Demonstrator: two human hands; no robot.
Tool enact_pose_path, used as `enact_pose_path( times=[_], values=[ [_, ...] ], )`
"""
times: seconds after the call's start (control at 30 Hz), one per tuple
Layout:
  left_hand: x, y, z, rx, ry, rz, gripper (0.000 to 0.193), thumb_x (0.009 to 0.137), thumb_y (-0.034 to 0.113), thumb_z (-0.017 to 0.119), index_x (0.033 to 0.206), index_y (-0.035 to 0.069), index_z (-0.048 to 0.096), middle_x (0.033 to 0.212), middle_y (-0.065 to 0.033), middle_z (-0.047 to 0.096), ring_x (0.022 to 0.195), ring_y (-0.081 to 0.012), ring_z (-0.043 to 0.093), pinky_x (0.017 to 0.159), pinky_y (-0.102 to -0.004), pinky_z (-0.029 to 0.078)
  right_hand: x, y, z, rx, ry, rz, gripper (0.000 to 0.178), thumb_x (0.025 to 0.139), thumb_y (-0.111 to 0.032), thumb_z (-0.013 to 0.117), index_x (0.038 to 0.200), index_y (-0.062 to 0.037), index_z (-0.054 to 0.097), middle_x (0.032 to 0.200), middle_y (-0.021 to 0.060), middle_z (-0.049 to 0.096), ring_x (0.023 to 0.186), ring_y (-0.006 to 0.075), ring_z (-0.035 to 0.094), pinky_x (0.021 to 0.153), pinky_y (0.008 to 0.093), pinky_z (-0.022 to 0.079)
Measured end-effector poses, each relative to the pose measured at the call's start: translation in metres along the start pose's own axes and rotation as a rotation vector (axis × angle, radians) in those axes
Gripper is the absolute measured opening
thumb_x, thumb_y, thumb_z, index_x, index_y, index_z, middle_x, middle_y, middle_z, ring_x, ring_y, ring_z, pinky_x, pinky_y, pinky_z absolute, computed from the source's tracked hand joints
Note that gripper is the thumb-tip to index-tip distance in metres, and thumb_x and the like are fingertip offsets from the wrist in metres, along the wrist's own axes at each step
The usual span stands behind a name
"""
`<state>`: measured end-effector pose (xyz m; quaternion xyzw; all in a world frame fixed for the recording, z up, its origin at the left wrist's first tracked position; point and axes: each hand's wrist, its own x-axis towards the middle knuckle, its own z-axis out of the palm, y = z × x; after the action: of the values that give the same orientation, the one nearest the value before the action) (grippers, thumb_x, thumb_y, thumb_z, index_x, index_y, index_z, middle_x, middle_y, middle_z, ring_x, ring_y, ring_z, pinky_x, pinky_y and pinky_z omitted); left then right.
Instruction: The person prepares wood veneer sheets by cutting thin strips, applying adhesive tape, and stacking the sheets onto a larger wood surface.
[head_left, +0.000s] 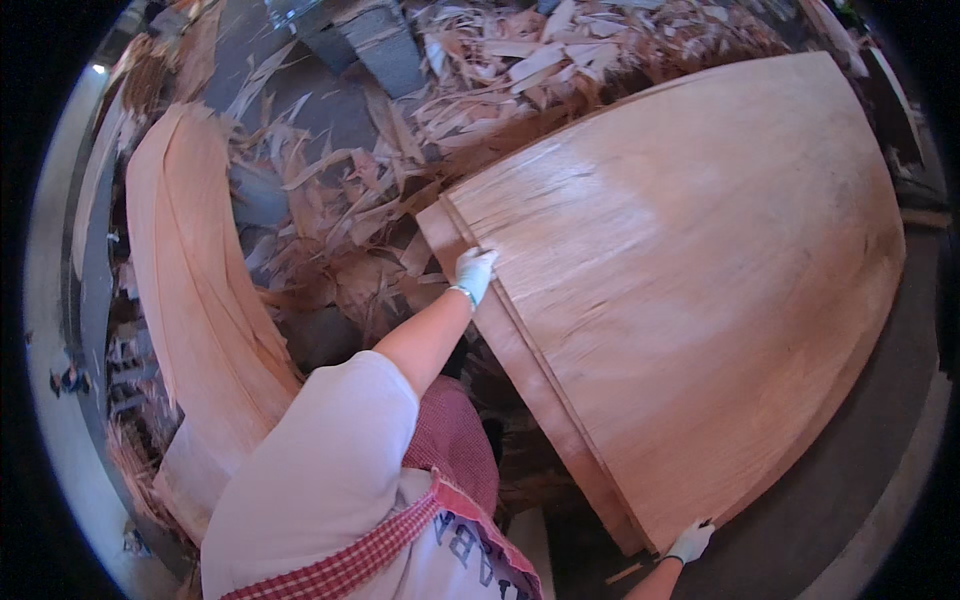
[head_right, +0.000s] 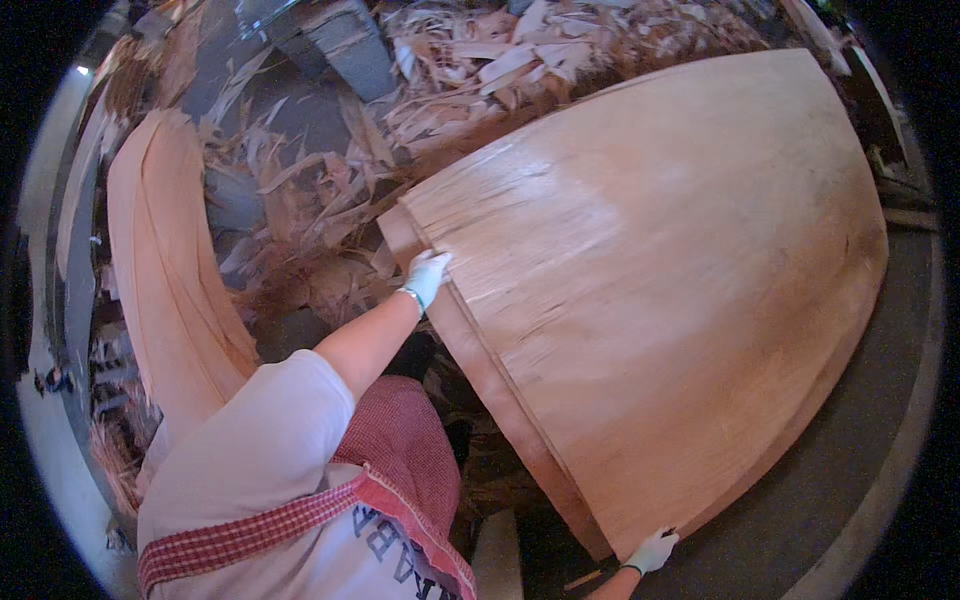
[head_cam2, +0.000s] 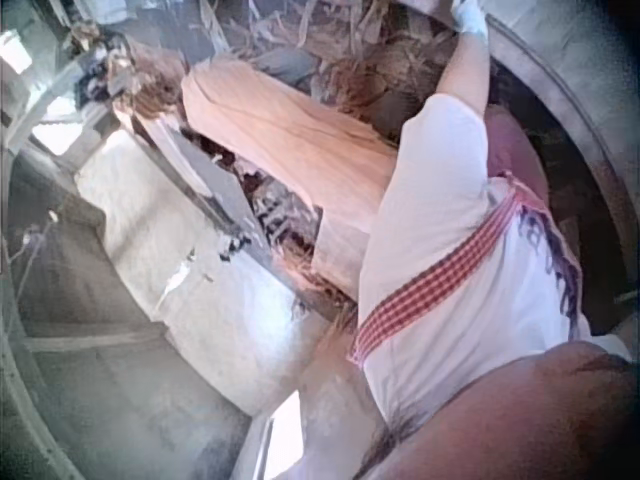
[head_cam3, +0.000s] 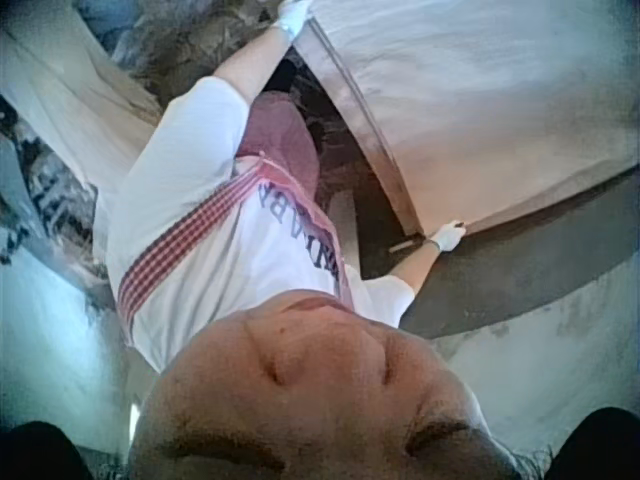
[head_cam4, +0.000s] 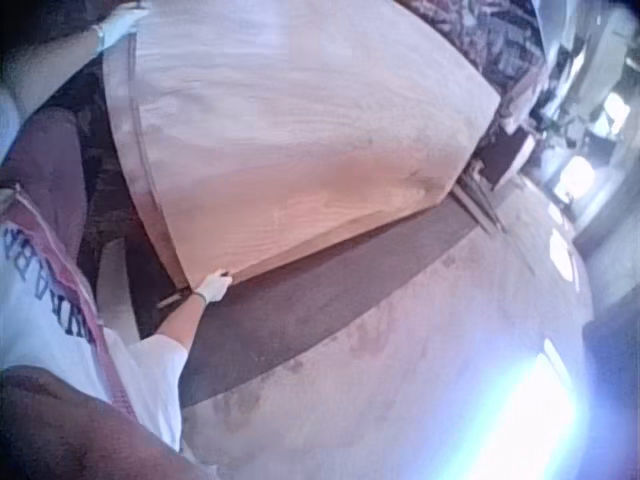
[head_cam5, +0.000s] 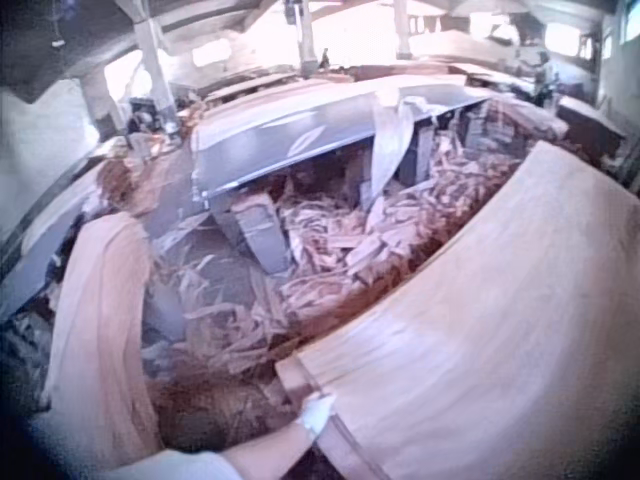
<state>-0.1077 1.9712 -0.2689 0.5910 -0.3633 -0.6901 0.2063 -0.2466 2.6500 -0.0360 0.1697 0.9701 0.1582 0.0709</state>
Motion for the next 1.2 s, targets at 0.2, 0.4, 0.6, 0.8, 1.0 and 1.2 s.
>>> enact_pose_path(
  times=[0.2,0.4,0.6,0.8,1.0,1.2],
  values=[
    [0.036,-0.056,0.004,0.115,0.146,-0.035,0.024,0.079,0.025,0.069,0.082,0.001,0.069,0.069,-0.0095,0.066,0.064,-0.0214,0.064,0.054,-0.0374,0.050,0.023,-0.005,0.028,-0.165,-0.187,0.024,0.040,0.094,-0.041,0.049,0.106,-0.0029,0.057,0.098,0.0189,0.065,0.088,0.0366,0.063,0.074,0.0470,0.049],
    [0.067,-0.079,-0.002,0.594,0.319,0.149,0.036,0.077,0.032,0.066,0.090,-0.002,0.068,0.083,-0.0215,0.068,0.083,-0.0382,0.065,0.076,-0.0436,0.050,0.038,-0.016,0.066,-0.165,-0.327,-0.019,0.038,0.094,-0.036,0.049,0.105,-0.0007,0.060,0.102,0.0193,0.065,0.092,0.0363,0.062,0.077,0.0463,0.049],
    [0.076,-0.098,-0.009,0.340,0.468,0.223,0.049,0.077,0.037,0.067,0.095,-0.008,0.065,0.097,-0.0267,0.066,0.093,-0.0392,0.063,0.083,-0.0426,0.048,0.048,-0.013,0.099,-0.047,-0.399,-0.045,0.041,0.093,-0.032,0.046,0.111,0.0024,0.060,0.109,0.0243,0.063,0.099,0.0404,0.061,0.082,0.0469,0.049],
    [0.086,-0.085,-0.007,0.456,0.080,0.028,0.038,0.086,0.037,0.060,0.088,-0.001,0.059,0.084,-0.0125,0.055,0.076,-0.0230,0.052,0.070,-0.0370,0.044,0.070,0.071,0.161,0.445,-0.525,0.042,0.042,0.097,-0.027,0.042,0.132,-0.0045,0.049,0.121,0.0165,0.062,0.103,0.0339,0.060,0.088,0.0404,0.048],
    [0.065,-0.007,-0.021,0.431,-0.139,-0.054,0.021,0.085,0.022,0.065,0.093,0.003,0.064,0.078,-0.0051,0.058,0.063,-0.0161,0.052,0.059,-0.0299,0.043,0.061,-0.035,0.154,0.055,-0.388,0.118,0.042,0.092,-0.040,0.047,0.111,-0.0062,0.061,0.111,0.0198,0.064,0.103,0.0356,0.061,0.086,0.0463,0.048],
    [0.071,0.006,-0.034,0.593,0.003,-0.032,0.020,0.081,0.020,0.070,0.092,0.004,0.064,0.079,-0.0048,0.061,0.065,-0.0169,0.055,0.057,-0.0300,0.044,0.065,-0.023,0.175,0.176,-0.349,0.123,0.038,0.089,-0.039,0.055,0.101,-0.0043,0.062,0.102,0.0192,0.066,0.097,0.0360,0.063,0.081,0.0464,0.048]
  ],
)
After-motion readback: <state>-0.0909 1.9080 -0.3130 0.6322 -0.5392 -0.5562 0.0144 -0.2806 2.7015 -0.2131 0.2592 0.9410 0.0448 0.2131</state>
